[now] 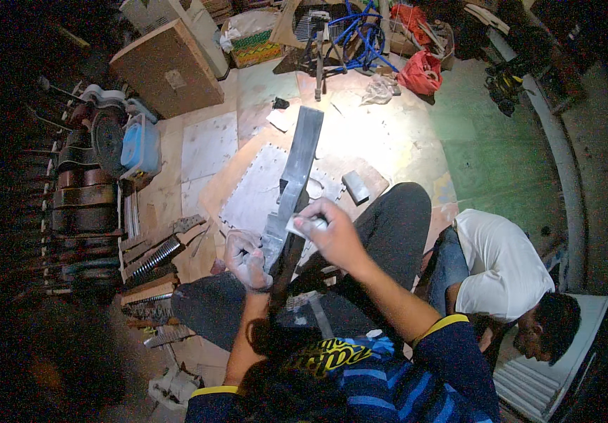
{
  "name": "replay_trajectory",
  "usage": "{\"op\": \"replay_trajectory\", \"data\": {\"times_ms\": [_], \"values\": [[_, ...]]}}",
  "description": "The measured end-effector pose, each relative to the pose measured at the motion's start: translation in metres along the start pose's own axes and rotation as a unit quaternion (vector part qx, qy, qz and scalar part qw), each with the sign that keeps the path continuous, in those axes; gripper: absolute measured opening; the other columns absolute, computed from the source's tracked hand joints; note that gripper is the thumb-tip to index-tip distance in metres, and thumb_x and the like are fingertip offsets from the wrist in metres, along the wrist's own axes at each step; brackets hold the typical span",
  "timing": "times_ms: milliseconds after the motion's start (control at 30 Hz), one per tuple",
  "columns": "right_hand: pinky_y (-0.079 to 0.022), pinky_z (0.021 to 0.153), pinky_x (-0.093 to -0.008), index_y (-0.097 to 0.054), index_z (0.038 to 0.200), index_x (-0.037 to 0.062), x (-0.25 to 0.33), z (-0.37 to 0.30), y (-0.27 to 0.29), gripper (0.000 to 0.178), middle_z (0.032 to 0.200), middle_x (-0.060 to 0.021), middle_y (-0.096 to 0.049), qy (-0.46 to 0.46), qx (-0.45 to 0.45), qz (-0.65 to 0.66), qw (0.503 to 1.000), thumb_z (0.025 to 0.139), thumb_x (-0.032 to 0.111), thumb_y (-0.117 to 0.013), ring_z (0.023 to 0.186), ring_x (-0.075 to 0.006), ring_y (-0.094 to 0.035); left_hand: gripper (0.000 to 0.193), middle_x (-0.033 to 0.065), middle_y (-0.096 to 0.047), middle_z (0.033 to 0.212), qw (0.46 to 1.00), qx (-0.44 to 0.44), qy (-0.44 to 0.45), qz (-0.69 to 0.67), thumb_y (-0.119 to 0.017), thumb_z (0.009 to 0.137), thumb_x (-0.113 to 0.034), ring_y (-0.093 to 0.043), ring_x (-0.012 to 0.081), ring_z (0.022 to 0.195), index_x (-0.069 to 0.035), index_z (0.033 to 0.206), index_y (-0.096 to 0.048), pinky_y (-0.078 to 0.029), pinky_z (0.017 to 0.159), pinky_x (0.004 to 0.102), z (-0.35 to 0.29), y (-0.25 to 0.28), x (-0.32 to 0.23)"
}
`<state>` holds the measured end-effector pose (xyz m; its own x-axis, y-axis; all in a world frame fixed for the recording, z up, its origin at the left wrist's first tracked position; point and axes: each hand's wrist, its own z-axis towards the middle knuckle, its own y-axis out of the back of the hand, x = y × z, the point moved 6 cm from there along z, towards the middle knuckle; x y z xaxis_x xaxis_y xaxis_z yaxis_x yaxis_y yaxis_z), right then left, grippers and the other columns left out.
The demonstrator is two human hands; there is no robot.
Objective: The person sands a guitar body using a block, turning the instrument over to reach different sides and wiping the surface with a cloth.
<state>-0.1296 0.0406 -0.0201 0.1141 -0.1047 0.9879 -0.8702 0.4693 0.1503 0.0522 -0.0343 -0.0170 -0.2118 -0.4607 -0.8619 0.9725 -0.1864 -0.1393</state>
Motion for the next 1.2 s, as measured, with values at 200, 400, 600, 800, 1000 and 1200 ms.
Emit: {"op": "replay_trajectory", "data": {"times_ms": [200, 400, 600, 800, 1000, 1200], "values": [[-0.046, 0.067, -0.0263, -0.059, 0.073, 0.0025, -0.013, -0.016, -0.026, 0.026, 0.075, -0.0021, -0.061, 0.022, -0.050, -0.052, 0.997, 0.079, 0.013, -0.082, 0.070, -0.0097, -0.054, 0.044, 0.0095, -0.052, 0.066, 0.998, 0.041, 0.013, 0.045, -0.065, 0.085, -0.037, -0.053, 0.0235, 0.062, -0.005, 0.064, -0.043, -0.044, 0.059, 0.0328, -0.012, -0.015, -0.016], [-0.046, 0.064, -0.0252, -0.059, 0.072, 0.0027, -0.027, -0.032, -0.037, 0.027, 0.074, -0.0029, -0.062, -0.141, -0.007, 0.029, 0.989, 0.080, 0.014, -0.082, 0.069, -0.0078, -0.054, 0.043, 0.0100, -0.052, 0.065, 0.998, 0.021, -0.047, 0.031, -0.068, 0.083, -0.035, -0.053, 0.0226, 0.062, -0.005, 0.064, -0.044, -0.045, 0.059, 0.0328, -0.020, -0.011, -0.022], [-0.045, 0.065, -0.0262, -0.063, 0.073, 0.0022, -0.036, -0.054, -0.043, 0.023, 0.074, -0.0027, -0.061, -0.264, 0.042, 0.134, 0.954, 0.079, 0.013, -0.081, 0.070, -0.0084, -0.053, 0.043, 0.0100, -0.052, 0.065, 0.995, 0.029, -0.083, 0.045, -0.069, 0.083, -0.034, -0.053, 0.0226, 0.062, -0.005, 0.064, -0.044, -0.045, 0.059, 0.0330, -0.037, -0.007, -0.030], [-0.045, 0.060, -0.0248, -0.055, 0.067, 0.0051, -0.031, -0.068, -0.048, 0.030, 0.075, -0.0024, -0.059, -0.298, 0.072, 0.211, 0.928, 0.081, 0.011, -0.081, 0.066, -0.0083, -0.054, 0.043, 0.0099, -0.051, 0.065, 0.994, 0.035, -0.090, 0.053, -0.069, 0.083, -0.034, -0.053, 0.0225, 0.062, -0.005, 0.064, -0.044, -0.045, 0.060, 0.0331, -0.047, -0.002, -0.032], [-0.045, 0.063, -0.0241, -0.054, 0.070, 0.0073, -0.027, -0.061, -0.039, 0.028, 0.074, -0.0009, -0.058, -0.239, 0.058, 0.119, 0.962, 0.081, 0.009, -0.080, 0.069, -0.0078, -0.054, 0.043, 0.0099, -0.051, 0.065, 0.994, 0.036, -0.087, 0.057, -0.069, 0.083, -0.034, -0.053, 0.0225, 0.062, -0.005, 0.064, -0.045, -0.045, 0.060, 0.0332, -0.045, -0.002, -0.032], [-0.043, 0.058, -0.0221, -0.053, 0.071, 0.0077, -0.027, -0.063, -0.042, 0.028, 0.071, 0.0015, -0.054, -0.259, 0.059, 0.145, 0.953, 0.082, 0.008, -0.079, 0.065, -0.0065, -0.052, 0.042, 0.0099, -0.051, 0.065, 0.994, 0.034, -0.080, 0.059, -0.070, 0.082, -0.034, -0.053, 0.0224, 0.062, -0.005, 0.064, -0.045, -0.046, 0.060, 0.0333, -0.043, -0.001, -0.027]]}}
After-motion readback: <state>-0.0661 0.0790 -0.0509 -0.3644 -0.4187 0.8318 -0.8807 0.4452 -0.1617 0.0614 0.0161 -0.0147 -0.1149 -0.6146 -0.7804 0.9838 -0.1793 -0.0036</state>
